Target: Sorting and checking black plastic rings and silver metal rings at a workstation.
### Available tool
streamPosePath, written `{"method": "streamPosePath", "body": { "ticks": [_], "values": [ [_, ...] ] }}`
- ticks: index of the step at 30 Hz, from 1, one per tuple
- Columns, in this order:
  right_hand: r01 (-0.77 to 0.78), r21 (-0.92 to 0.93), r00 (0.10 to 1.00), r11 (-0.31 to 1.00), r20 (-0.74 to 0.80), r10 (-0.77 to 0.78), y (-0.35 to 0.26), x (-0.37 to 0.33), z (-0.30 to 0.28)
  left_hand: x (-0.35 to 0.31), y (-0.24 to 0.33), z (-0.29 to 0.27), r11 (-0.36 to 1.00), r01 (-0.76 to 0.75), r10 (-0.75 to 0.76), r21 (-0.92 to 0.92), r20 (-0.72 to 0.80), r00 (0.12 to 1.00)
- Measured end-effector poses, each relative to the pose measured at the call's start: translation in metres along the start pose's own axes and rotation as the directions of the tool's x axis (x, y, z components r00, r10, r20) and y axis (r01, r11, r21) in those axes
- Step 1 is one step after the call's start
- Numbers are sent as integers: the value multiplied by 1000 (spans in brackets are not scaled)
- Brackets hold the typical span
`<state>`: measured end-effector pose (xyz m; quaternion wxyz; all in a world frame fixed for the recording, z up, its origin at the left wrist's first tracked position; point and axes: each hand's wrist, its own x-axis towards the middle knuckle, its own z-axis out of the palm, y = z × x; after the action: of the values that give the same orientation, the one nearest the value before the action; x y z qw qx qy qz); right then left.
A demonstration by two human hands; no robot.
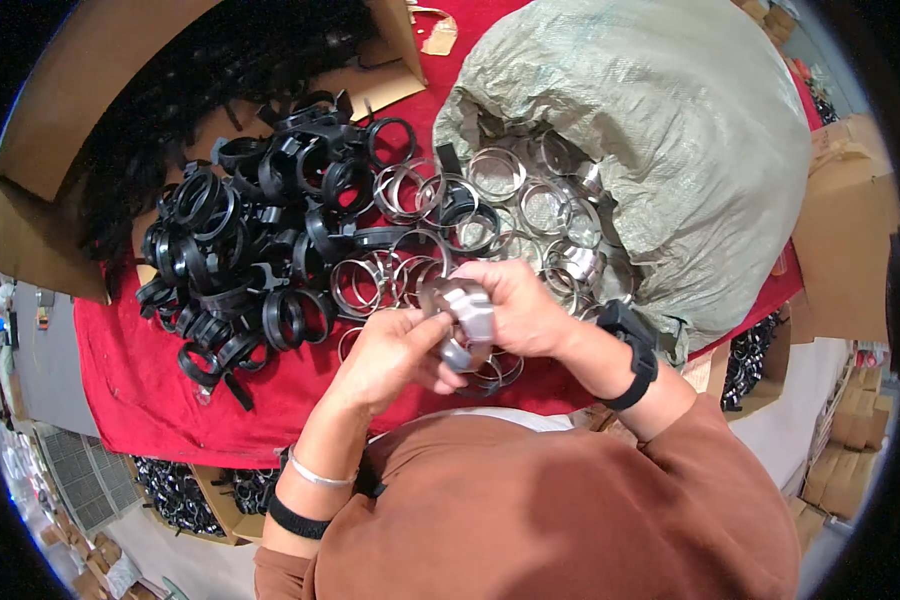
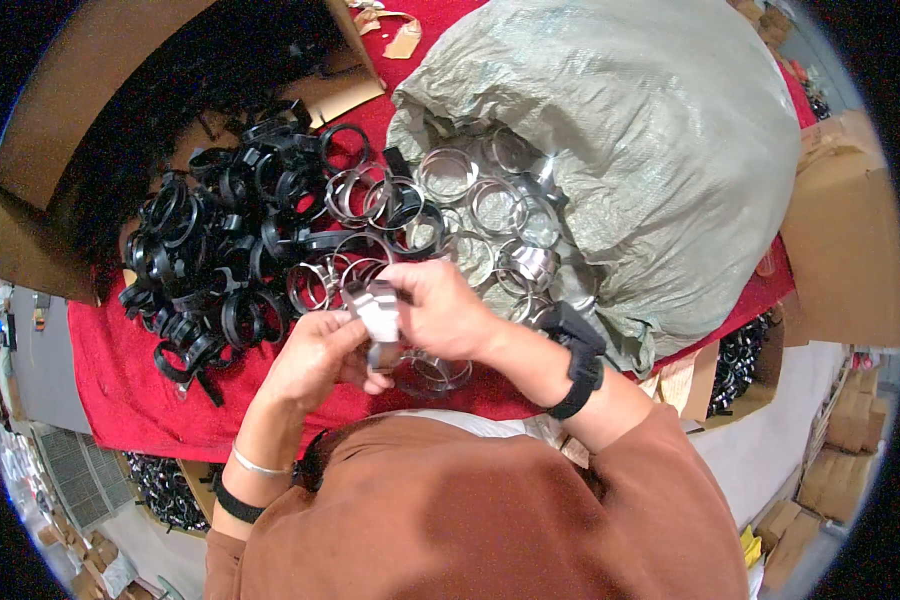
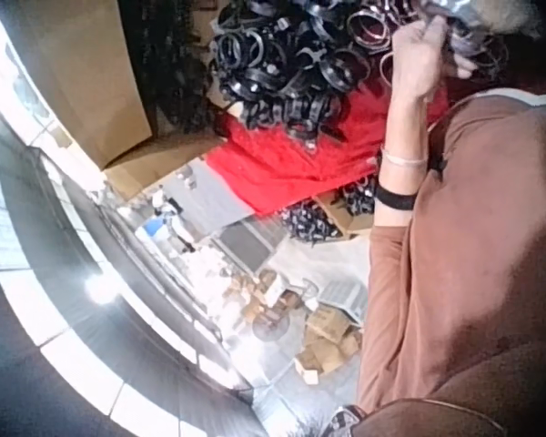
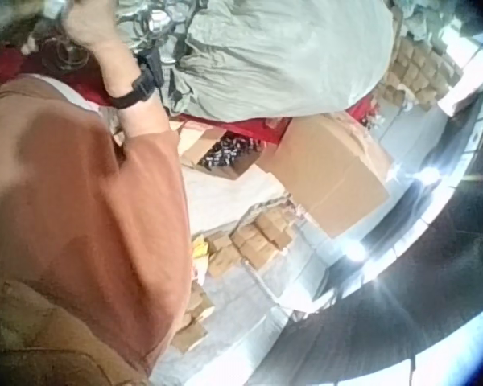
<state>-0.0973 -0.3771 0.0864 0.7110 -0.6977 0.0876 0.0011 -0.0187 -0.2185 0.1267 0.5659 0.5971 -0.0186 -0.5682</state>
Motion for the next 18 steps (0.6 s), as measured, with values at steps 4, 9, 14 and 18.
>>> {"method": "streamPosePath", "body": {
  "ticks": [4,9,14,18],
  "values": [
    [-54,-350,982,935,-189,-14,-6,-11,-12,-2,-2,-30,964,-147,212,220,-310,927],
    [-174,-755,940,632,-319,-122,-42,-21,-74,-5,15,-32,874,-35,273,484,-431,860],
    [-238,-960,967,149,-248,-51,-18,-43,-99,3,1,-18,859,-280,449,428,-368,814],
    [-227,-906,916,358,-324,-238,-14,-42,-102,8,-6,6,886,-384,446,261,-249,860]
  ]
}}
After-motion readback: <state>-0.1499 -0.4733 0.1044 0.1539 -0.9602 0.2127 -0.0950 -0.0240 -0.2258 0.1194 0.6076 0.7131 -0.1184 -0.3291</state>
